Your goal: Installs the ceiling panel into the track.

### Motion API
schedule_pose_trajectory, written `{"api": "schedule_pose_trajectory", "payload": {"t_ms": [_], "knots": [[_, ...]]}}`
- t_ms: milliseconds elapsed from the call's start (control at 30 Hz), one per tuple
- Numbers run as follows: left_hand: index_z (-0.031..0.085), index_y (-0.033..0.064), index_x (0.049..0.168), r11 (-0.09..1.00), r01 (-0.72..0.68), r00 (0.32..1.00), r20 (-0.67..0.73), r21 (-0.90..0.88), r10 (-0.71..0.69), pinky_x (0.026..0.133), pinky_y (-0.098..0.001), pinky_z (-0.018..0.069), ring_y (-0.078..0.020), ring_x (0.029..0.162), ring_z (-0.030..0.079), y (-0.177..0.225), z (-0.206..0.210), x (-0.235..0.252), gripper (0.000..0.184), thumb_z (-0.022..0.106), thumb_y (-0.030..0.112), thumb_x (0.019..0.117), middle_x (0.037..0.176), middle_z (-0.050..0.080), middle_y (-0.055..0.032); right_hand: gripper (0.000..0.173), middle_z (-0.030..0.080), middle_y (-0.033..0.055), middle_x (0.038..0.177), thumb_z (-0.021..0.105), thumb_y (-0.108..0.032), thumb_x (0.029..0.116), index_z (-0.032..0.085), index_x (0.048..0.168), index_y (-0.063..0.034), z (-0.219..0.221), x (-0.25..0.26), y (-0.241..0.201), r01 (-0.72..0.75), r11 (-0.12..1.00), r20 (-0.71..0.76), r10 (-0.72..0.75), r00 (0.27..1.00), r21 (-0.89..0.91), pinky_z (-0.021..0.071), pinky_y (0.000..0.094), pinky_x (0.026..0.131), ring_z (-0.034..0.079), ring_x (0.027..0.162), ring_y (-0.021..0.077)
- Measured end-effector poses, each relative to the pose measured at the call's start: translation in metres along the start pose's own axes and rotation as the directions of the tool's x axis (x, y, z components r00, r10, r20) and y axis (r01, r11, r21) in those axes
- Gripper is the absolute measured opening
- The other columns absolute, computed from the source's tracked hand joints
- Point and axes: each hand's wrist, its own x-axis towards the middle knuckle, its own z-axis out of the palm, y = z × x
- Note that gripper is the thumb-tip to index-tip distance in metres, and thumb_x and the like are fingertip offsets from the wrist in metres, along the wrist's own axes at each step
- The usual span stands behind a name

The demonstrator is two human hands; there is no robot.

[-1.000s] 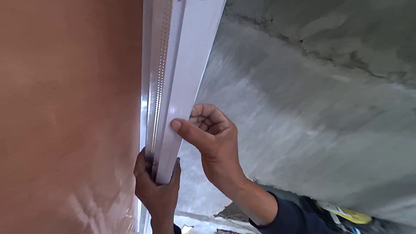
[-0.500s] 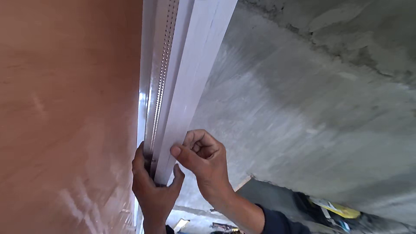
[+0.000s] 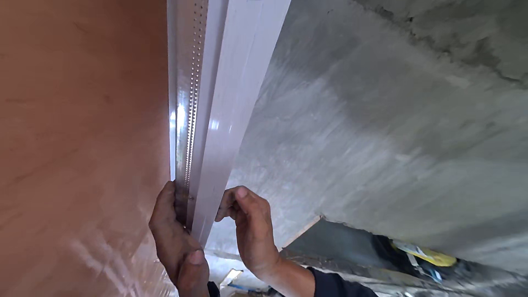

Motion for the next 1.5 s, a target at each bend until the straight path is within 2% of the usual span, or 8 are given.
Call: {"api": "schedule_pose_trajectory", "payload": {"t_ms": [167, 367, 567, 700, 800, 1000, 1200, 1500], "knots": [[0.035, -0.0025, 0.152, 1.000, 0.012, 0.999, -0.033, -0.007, -0.012, 0.109, -0.0298, 0.0447, -0.0124, 0.131, 0.052, 0.002, 0.003, -0.002, 0.099, 0.053, 0.073, 0.0905, 0.148, 0.050, -0.0092, 0.041, 0.068, 0.0058, 0.084, 0.040, -0.024, 0.1094, 0.067, 0.094, 0.0026, -0.008, -0.003, -0.008, -0.033, 0.998, 0.068, 0.037, 0.997, -0.058, 0.0591, 0.0305, 0.078, 0.068, 0.080, 0.0124], [0.034, -0.0021, 0.152, 0.999, -0.019, 0.999, -0.050, 0.034, 0.020, 0.107, -0.0270, 0.0458, -0.0100, 0.129, 0.053, -0.004, 0.006, -0.002, 0.103, 0.055, 0.076, 0.0877, 0.147, 0.050, -0.0095, 0.033, 0.067, 0.0060, 0.080, 0.038, -0.012, 0.1024, 0.065, 0.089, 0.0015, 0.001, 0.032, -0.061, -0.080, 0.996, 0.062, 0.082, 0.995, -0.037, 0.0603, 0.0322, 0.074, 0.069, 0.075, 0.0140], [0.036, -0.0021, 0.151, 0.999, -0.028, 0.997, -0.064, 0.030, 0.030, 0.105, -0.0265, 0.0464, -0.0096, 0.127, 0.054, -0.005, 0.007, -0.003, 0.102, 0.056, 0.075, 0.0874, 0.144, 0.052, -0.0084, 0.033, 0.066, 0.0076, 0.078, 0.039, -0.015, 0.1018, 0.067, 0.093, 0.0009, 0.013, 0.062, -0.111, -0.063, 0.998, 0.029, 0.064, 0.998, -0.018, 0.0576, 0.0304, 0.075, 0.066, 0.073, 0.0137], [0.033, -0.0058, 0.151, 0.998, -0.021, 0.998, -0.050, 0.067, 0.025, 0.105, -0.0248, 0.0461, -0.0083, 0.127, 0.053, -0.002, 0.009, -0.002, 0.107, 0.060, 0.074, 0.0853, 0.145, 0.051, -0.0110, 0.027, 0.066, 0.0078, 0.080, 0.047, -0.015, 0.1022, 0.068, 0.094, 0.0005, 0.017, 0.069, -0.121, -0.026, 1.000, 0.014, 0.026, 1.000, 0.008, 0.0580, 0.0310, 0.075, 0.066, 0.074, 0.0137], [0.034, -0.0037, 0.150, 0.986, -0.049, 0.998, -0.043, 0.160, 0.056, 0.101, -0.0215, 0.0465, -0.0052, 0.123, 0.054, -0.003, 0.009, 0.000, 0.102, 0.061, 0.071, 0.0859, 0.142, 0.051, -0.0105, 0.027, 0.067, 0.0085, 0.083, 0.048, -0.016, 0.1038, 0.068, 0.097, 0.0005, 0.015, 0.068, -0.118, -0.005, 1.000, 0.039, 0.004, 0.999, 0.027, 0.0583, 0.0313, 0.078, 0.067, 0.076, 0.0139], [0.034, -0.0053, 0.150, 0.967, -0.073, 0.995, -0.047, 0.244, 0.087, 0.103, -0.0261, 0.0477, -0.0104, 0.123, 0.056, -0.002, 0.012, 0.001, 0.100, 0.064, 0.065, 0.0847, 0.141, 0.052, -0.0179, 0.028, 0.065, 0.0063, 0.079, 0.046, -0.018, 0.1043, 0.066, 0.095, -0.0018, 0.014, 0.063, -0.103, 0.015, 1.000, 0.030, -0.015, 0.999, -0.022, 0.0575, 0.0299, 0.075, 0.065, 0.074, 0.0125], [0.037, 0.0029, 0.151, 0.998, -0.032, 0.998, -0.056, 0.060, 0.035, 0.104, -0.0268, 0.0471, -0.0098, 0.126, 0.054, -0.004, 0.011, 0.001, 0.101, 0.055, 0.078, 0.0858, 0.144, 0.053, -0.0069, 0.033, 0.065, 0.0053, 0.079, 0.041, -0.017, 0.1058, 0.065, 0.091, 0.0003, 0.003, 0.039, -0.058, -0.016, 0.999, 0.046, 0.014, 0.999, 0.044, 0.0573, 0.0298, 0.074, 0.066, 0.074, 0.0125], [0.039, 0.0011, 0.150, 0.998, -0.034, 0.997, -0.074, 0.050, 0.037, 0.102, -0.0271, 0.0476, -0.0094, 0.123, 0.056, -0.002, 0.011, 0.002, 0.100, 0.048, 0.080, 0.0885, 0.141, 0.055, -0.0072, 0.035, 0.068, 0.0061, 0.081, 0.040, -0.016, 0.1067, 0.067, 0.090, 0.0014, -0.011, 0.003, -0.008, -0.099, 0.995, 0.068, 0.097, 0.993, 0.018, 0.0586, 0.0297, 0.076, 0.068, 0.077, 0.0128]]}}
